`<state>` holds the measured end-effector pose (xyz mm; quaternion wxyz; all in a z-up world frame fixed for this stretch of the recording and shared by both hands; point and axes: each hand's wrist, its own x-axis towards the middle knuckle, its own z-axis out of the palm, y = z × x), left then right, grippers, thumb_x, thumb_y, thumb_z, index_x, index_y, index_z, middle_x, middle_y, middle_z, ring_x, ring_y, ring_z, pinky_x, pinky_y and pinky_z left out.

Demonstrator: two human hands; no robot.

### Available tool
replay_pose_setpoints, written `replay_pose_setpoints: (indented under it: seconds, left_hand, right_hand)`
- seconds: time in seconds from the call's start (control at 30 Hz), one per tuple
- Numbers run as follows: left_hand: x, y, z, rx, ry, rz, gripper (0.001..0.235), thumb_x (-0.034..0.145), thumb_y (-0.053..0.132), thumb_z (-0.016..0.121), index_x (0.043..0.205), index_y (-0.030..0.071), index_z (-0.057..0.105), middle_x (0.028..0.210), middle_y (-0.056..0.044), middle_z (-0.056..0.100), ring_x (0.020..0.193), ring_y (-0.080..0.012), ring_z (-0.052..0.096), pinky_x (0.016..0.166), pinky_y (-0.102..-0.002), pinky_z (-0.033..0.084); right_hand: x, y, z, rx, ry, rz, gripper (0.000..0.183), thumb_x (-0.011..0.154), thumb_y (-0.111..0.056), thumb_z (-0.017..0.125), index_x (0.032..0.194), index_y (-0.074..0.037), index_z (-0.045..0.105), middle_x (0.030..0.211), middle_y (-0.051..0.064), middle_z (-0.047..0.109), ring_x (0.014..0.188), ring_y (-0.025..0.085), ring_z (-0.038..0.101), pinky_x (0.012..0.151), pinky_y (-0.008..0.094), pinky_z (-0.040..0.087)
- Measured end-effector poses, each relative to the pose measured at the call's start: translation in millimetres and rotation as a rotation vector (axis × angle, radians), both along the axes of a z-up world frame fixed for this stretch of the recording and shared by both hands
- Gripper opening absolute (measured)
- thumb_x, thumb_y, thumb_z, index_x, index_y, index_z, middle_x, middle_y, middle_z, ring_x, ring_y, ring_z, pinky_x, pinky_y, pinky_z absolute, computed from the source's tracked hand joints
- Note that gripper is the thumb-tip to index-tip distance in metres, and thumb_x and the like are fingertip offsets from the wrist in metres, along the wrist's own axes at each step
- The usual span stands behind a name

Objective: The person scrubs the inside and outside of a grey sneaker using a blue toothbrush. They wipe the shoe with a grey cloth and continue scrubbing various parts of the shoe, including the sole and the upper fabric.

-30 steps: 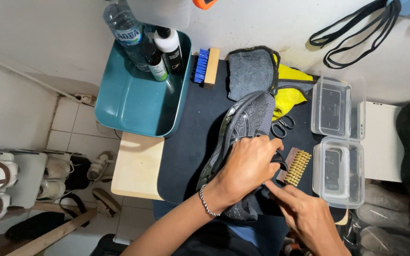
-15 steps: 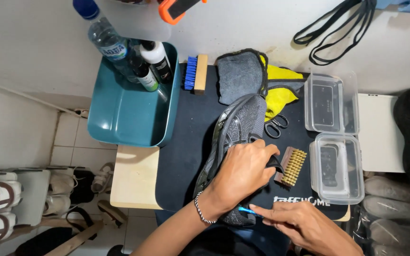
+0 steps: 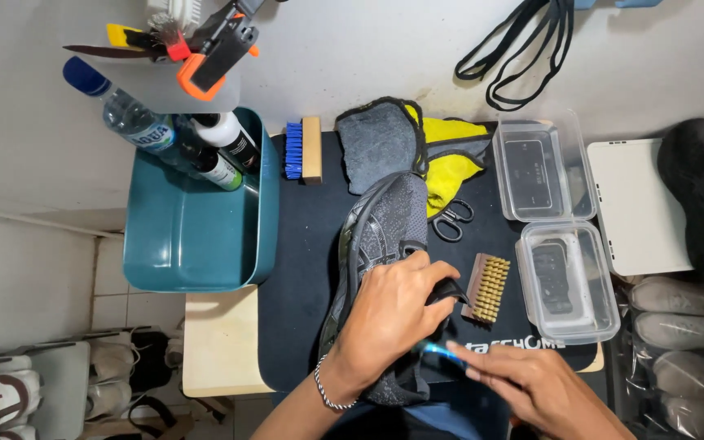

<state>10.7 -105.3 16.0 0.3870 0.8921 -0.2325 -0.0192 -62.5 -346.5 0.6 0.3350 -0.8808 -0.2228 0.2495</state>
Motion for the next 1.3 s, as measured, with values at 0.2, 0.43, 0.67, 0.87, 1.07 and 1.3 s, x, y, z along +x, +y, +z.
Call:
replay_pose_setpoints:
  seconds: [0.2, 0.43, 0.67, 0.87, 1.07, 1.3]
  left_hand:
    - [0.3, -3.2, -3.3, -0.002, 0.005, 0.012, 0.024, 0.090, 0.023, 0.075, 0.112, 0.013, 0.073, 0.088, -0.010, 0.066, 0.067, -0.0357, 0.068, 0.053, -0.049, 0.051]
    - [4.8, 2.2, 4.4, -0.033, 0.091, 0.057, 0.025, 0.093, 0.025, 0.069, 0.114, 0.015, 0.075, 0.086, -0.011, 0.066, 0.064, -0.0340, 0.068, 0.060, -0.048, 0.051]
    - [10.0, 14.6, 16.0, -0.193, 0.158, 0.090, 0.023, 0.096, 0.026, 0.065, 0.112, 0.015, 0.079, 0.102, -0.003, 0.065, 0.077, -0.0216, 0.069, 0.074, -0.038, 0.053]
    - [8.0, 10.7, 12.8, -0.187, 0.164, 0.071, 0.022, 0.095, 0.025, 0.061, 0.108, 0.016, 0.077, 0.114, -0.006, 0.079, 0.104, -0.0259, 0.072, 0.086, -0.038, 0.053]
    - [4.0, 5.4, 12.1, -0.095, 0.122, 0.060, 0.022, 0.096, 0.024, 0.062, 0.111, 0.014, 0.074, 0.104, -0.005, 0.080, 0.095, -0.0292, 0.074, 0.080, -0.044, 0.053]
    - [9.5, 13.6, 18.4, -0.142, 0.198, 0.082, 0.021, 0.094, 0.027, 0.065, 0.108, 0.016, 0.076, 0.099, -0.002, 0.080, 0.078, -0.0211, 0.075, 0.075, -0.039, 0.054]
  right_hand:
    - [-8.7, 7.0, -2.5, 0.109, -0.028, 0.075, 0.056, 0.096, -0.020, 0.064, 0.150, -0.028, 0.053, 0.084, -0.004, 0.078, 0.069, 0.010, 0.075, 0.067, 0.023, 0.056]
    - [3.8, -6.5, -21.3, -0.386, -0.231, -0.060, 0.066, 0.091, -0.028, 0.063, 0.148, -0.057, 0.049, 0.083, -0.011, 0.063, 0.059, 0.018, 0.065, 0.054, 0.035, 0.054]
    - [9.8, 8.5, -9.5, -0.317, -0.270, -0.067, 0.062, 0.092, -0.024, 0.064, 0.149, -0.047, 0.051, 0.086, -0.010, 0.065, 0.061, 0.020, 0.066, 0.052, 0.036, 0.055]
    - [19.6, 7.5, -13.8, -0.393, -0.180, 0.032, 0.066, 0.090, -0.026, 0.063, 0.149, -0.051, 0.048, 0.099, -0.010, 0.070, 0.073, 0.022, 0.073, 0.055, 0.038, 0.056]
    - [15.4, 34.1, -0.6, -0.347, -0.315, -0.165, 0.034, 0.096, -0.031, 0.059, 0.130, -0.032, 0.057, 0.090, -0.002, 0.075, 0.073, 0.034, 0.072, 0.053, 0.044, 0.051]
    - [-22.1, 20.1, -13.9, -0.411, -0.106, 0.059, 0.050, 0.098, -0.033, 0.057, 0.146, -0.043, 0.046, 0.093, -0.007, 0.065, 0.070, 0.029, 0.074, 0.052, 0.048, 0.054]
